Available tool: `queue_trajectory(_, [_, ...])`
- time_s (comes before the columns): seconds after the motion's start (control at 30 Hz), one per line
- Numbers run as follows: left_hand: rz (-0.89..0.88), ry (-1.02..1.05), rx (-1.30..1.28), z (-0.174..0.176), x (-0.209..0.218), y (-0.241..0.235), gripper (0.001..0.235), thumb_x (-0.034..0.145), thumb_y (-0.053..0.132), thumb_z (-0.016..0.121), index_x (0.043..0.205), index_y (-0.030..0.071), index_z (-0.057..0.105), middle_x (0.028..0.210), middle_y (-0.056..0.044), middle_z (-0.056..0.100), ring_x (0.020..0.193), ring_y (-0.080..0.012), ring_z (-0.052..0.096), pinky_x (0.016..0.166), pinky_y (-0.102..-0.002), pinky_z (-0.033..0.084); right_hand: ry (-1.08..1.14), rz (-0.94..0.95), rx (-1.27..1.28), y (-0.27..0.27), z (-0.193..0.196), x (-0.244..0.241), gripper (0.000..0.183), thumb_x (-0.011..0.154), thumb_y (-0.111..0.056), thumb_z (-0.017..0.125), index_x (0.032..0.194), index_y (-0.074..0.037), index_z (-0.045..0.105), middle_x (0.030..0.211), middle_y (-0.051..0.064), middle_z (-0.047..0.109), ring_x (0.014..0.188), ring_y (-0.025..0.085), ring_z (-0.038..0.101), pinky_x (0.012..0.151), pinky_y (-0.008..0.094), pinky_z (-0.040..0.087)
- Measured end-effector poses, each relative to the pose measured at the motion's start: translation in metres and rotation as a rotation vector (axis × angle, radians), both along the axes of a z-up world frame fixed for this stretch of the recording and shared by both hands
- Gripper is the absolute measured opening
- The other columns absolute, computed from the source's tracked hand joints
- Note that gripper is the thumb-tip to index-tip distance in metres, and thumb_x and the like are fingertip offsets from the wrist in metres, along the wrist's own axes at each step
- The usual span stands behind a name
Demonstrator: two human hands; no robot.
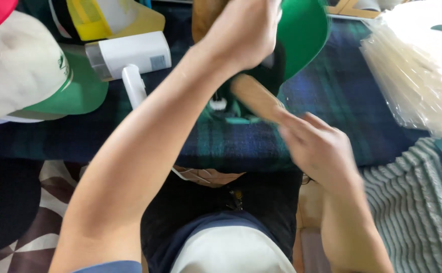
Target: The person cleans a green baseball cap by first brushing the inside and outside with a wooden brush. They then use a white handheld steamer to apply steam to the cap's surface, holding it in place with their other hand.
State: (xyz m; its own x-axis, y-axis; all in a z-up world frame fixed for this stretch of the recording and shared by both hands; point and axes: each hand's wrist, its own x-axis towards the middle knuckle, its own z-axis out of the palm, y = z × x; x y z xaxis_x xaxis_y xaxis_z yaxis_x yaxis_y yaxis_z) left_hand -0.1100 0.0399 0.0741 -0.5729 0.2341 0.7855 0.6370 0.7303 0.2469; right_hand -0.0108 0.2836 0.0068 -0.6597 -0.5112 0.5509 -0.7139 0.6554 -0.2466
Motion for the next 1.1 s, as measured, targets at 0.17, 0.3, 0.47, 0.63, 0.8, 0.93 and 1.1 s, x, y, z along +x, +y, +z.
queue_trajectory(0.17, [0.072, -0.318, -0.090, -0.025, 0.001, 0.018, 0.052, 0.089, -0.008, 0.042, 0.141, -0.003, 0.050, 0.083, -0.026, 0.072, 0.066, -0.0410, 0.068, 0.055, -0.050, 0.051, 0.341, -0.119, 0.280, -0.024, -0.054, -0.074, 0.044, 0.102, -0.024, 0.064, 0.145, -0.032, 0.064, 0.087, -0.003, 0.059, 0.056, 0.025, 0.057, 0.038, 0.041, 0.045])
queue_trajectory(0.3, [0.043, -0.319, -0.047, -0.050, -0.006, 0.016, 0.050, 0.085, -0.009, 0.048, 0.135, -0.004, 0.050, 0.067, -0.017, 0.068, 0.054, -0.0363, 0.061, 0.045, -0.049, 0.044, 0.001, 0.117, 0.168, -0.033, -0.065, -0.055, 0.034, 0.096, -0.022, 0.059, 0.127, -0.016, 0.071, 0.099, 0.009, 0.072, 0.084, 0.031, 0.071, 0.060, 0.045, 0.051])
queue_trajectory(0.47, [0.054, -0.252, -0.034, -0.055, -0.007, 0.019, 0.039, 0.093, 0.001, 0.053, 0.132, -0.002, 0.051, 0.075, -0.025, 0.071, 0.063, -0.0500, 0.065, 0.050, -0.058, 0.046, -0.291, 0.418, 0.065, -0.023, -0.036, -0.032, 0.034, 0.100, -0.025, 0.062, 0.133, -0.016, 0.069, 0.117, 0.007, 0.078, 0.101, 0.027, 0.076, 0.087, 0.038, 0.058])
queue_trajectory(0.63, [-0.003, -0.203, -0.029, -0.056, -0.008, 0.011, 0.040, 0.095, -0.002, 0.050, 0.135, -0.002, 0.049, 0.071, -0.017, 0.068, 0.053, -0.0386, 0.059, 0.046, -0.050, 0.041, 0.117, 0.214, 0.110, -0.022, -0.088, -0.073, 0.035, 0.087, -0.003, 0.053, 0.115, -0.001, 0.073, 0.129, 0.020, 0.071, 0.109, 0.037, 0.070, 0.092, 0.045, 0.055])
queue_trajectory(0.8, [0.004, -0.293, 0.052, -0.056, -0.011, 0.000, 0.036, 0.102, 0.009, 0.051, 0.137, -0.001, 0.050, 0.076, -0.024, 0.071, 0.060, -0.0401, 0.066, 0.051, -0.047, 0.046, -0.182, 0.191, 0.164, 0.000, -0.047, -0.051, 0.031, 0.096, -0.021, 0.055, 0.124, -0.015, 0.067, 0.123, 0.009, 0.074, 0.101, 0.034, 0.071, 0.076, 0.046, 0.054])
queue_trajectory(0.93, [-0.049, -0.186, 0.106, -0.064, -0.009, -0.006, 0.029, 0.103, 0.008, 0.053, 0.130, -0.002, 0.052, 0.081, -0.023, 0.072, 0.062, -0.0421, 0.066, 0.054, -0.048, 0.046, -0.130, 0.152, 0.004, 0.002, -0.093, -0.071, 0.050, 0.080, -0.005, 0.051, 0.127, -0.009, 0.068, 0.116, 0.013, 0.074, 0.098, 0.038, 0.069, 0.082, 0.046, 0.054])
queue_trajectory(1.1, [0.161, -0.206, 0.428, -0.059, -0.004, -0.031, 0.029, 0.102, 0.024, 0.050, 0.129, 0.013, 0.052, 0.100, -0.014, 0.076, 0.081, -0.0402, 0.073, 0.069, -0.046, 0.051, -0.677, 0.055, 0.084, 0.010, -0.001, -0.018, 0.029, 0.096, -0.033, 0.059, 0.114, -0.016, 0.074, 0.130, -0.002, 0.075, 0.107, 0.011, 0.071, 0.091, 0.030, 0.053])
